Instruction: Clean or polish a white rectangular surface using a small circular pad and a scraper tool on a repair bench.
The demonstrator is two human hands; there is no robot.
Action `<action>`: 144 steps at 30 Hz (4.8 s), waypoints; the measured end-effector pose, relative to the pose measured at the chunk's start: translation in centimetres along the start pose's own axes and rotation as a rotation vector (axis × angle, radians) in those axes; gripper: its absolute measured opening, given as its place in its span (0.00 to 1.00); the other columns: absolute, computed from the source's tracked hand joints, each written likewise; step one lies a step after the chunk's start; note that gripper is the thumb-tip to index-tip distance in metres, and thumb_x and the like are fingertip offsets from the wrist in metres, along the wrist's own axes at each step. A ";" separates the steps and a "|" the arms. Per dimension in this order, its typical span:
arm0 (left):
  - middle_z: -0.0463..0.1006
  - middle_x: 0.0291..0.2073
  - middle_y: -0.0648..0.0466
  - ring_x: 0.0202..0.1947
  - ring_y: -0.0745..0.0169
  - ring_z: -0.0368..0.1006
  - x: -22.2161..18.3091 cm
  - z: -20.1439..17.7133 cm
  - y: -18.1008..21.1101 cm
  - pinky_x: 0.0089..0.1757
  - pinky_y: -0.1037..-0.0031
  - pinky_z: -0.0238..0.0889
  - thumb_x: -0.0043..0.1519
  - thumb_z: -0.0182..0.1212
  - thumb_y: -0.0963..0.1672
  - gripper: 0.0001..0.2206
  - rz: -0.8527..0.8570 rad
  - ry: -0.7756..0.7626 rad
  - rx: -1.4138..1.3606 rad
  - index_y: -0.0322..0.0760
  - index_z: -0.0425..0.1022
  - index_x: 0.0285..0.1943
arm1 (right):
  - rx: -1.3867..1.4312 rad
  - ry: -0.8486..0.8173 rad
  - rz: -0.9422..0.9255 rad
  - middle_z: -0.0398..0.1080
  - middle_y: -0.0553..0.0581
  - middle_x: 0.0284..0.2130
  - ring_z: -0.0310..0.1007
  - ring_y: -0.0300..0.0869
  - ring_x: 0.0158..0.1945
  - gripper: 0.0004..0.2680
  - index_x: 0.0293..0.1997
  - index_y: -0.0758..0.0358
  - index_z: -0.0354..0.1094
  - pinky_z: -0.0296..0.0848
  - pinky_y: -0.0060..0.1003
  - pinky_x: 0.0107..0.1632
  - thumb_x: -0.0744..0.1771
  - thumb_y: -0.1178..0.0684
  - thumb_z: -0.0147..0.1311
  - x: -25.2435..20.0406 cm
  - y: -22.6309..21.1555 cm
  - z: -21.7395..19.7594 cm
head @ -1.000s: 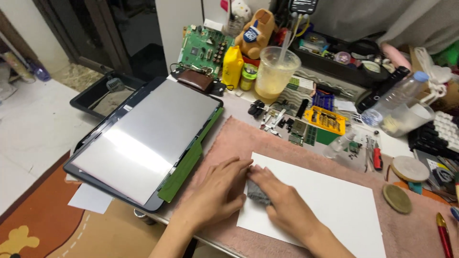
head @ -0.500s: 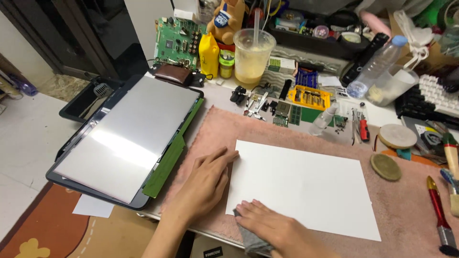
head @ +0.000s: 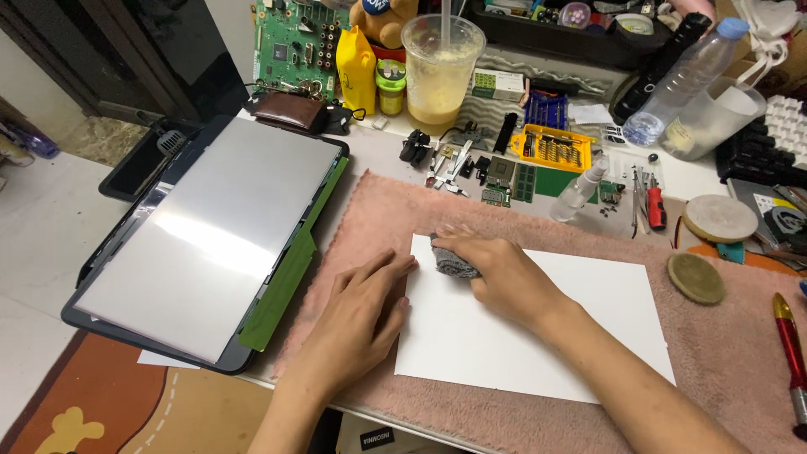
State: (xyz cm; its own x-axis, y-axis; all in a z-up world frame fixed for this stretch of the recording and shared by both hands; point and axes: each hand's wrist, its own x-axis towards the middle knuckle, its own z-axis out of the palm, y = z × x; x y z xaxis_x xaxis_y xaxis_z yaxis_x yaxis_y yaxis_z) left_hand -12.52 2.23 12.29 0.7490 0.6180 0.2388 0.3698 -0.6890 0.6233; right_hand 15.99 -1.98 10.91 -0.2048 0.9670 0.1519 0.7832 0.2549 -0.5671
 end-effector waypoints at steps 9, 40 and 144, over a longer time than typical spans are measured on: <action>0.76 0.77 0.54 0.84 0.41 0.58 -0.2 1.4 -0.8 0.68 0.45 0.53 0.67 0.62 0.43 0.24 0.058 -0.002 0.112 0.42 0.75 0.75 | -0.023 -0.037 -0.103 0.61 0.63 0.82 0.54 0.61 0.86 0.39 0.83 0.59 0.63 0.49 0.54 0.85 0.58 0.77 0.55 -8.8 -5.2 2.8; 0.76 0.62 0.43 0.69 0.34 0.66 0.9 5.3 2.2 0.59 0.43 0.60 0.74 0.59 0.47 0.15 -0.008 0.189 0.320 0.46 0.79 0.70 | 0.069 -0.081 -0.125 0.60 0.67 0.83 0.56 0.58 0.87 0.43 0.83 0.68 0.60 0.47 0.54 0.87 0.53 0.80 0.46 -17.6 -8.0 0.8; 0.60 0.78 0.25 0.84 0.18 0.46 4.9 10.6 8.1 0.76 0.27 0.34 0.60 0.70 0.64 0.43 0.103 -0.004 0.349 0.40 0.65 0.79 | 0.112 -0.067 0.207 0.62 0.56 0.83 0.54 0.56 0.88 0.38 0.83 0.56 0.63 0.52 0.55 0.86 0.62 0.65 0.79 -27.5 -1.6 -6.3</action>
State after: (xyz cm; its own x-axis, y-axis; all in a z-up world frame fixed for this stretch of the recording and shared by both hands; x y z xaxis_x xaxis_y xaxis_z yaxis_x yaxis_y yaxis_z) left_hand 0.02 -4.36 10.64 0.7940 0.5375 0.2839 0.4572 -0.8358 0.3039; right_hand 24.14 -29.02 12.74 -0.0882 0.9957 -0.0284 0.7435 0.0468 -0.6671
